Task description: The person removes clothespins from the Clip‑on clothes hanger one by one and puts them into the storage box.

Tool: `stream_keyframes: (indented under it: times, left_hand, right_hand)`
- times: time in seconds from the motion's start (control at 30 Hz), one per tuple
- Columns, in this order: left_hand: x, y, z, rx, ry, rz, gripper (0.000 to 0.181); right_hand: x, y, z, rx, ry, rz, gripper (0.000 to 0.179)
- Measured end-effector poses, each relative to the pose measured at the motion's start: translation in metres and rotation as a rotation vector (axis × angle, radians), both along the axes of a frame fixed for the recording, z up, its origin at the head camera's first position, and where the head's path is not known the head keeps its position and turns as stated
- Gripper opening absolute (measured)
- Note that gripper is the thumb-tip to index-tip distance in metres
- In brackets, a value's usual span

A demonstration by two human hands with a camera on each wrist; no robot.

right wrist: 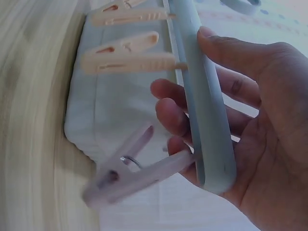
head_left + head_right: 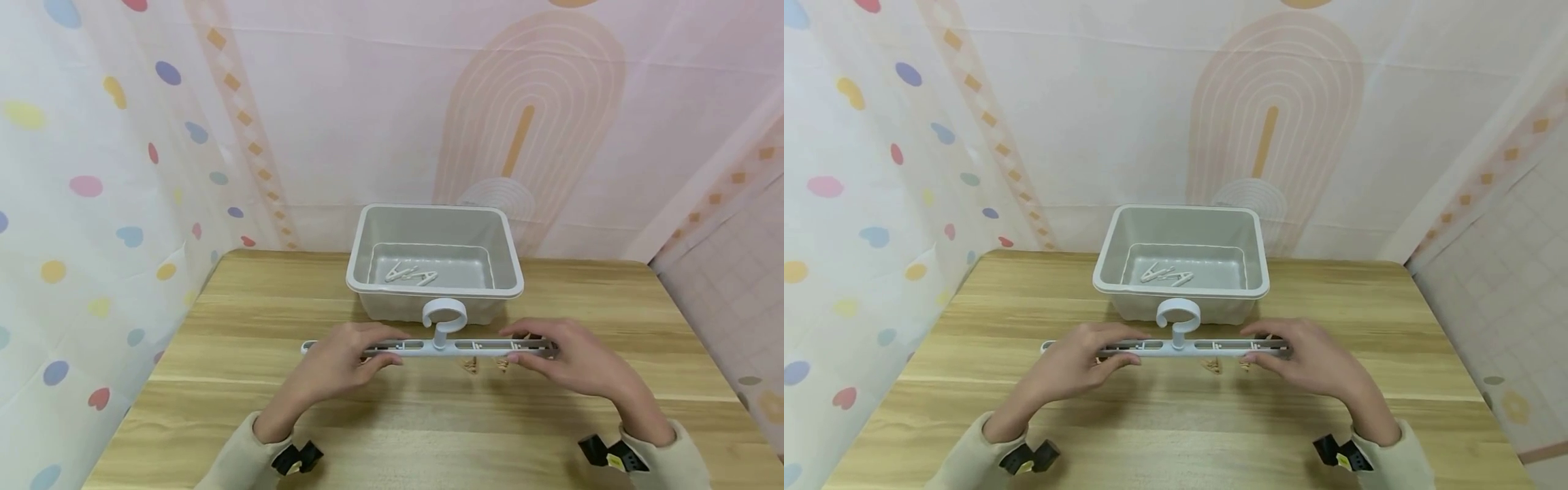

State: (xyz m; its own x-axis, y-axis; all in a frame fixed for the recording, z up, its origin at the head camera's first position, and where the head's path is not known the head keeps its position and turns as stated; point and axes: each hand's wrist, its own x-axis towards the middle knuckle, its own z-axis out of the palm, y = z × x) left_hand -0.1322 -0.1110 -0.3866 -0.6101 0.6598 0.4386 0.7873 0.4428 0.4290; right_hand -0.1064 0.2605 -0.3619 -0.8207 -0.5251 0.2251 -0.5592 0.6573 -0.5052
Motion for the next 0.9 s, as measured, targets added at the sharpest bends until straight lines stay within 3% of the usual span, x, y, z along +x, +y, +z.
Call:
stream_keyframes:
  times: [0.2,0.43,0.63,0.9]
  left_hand:
    - [-0.002,-0.011,0.006,0.016,-0.047,0.019,0.029]
    - [-0.004,-0.022,0.002,0.067,-0.081,0.029,0.024]
    - [-0.007,-0.03,0.001,0.125,-0.128,0.023,0.022]
    - [-0.011,-0.041,0.001,0.124,-0.126,0.098,0.022]
  right_hand:
    - [0.002,0.008,0.003,-0.074,0.073,-0.001,0.029]
    - [0.0,0.011,0.003,-0.135,0.115,-0.002,0.051]
    - [-0.004,0.015,0.002,-0.168,0.084,-0.042,0.068]
    - [-0.006,0.015,-0.005,-0.229,0.009,-0.074,0.075]
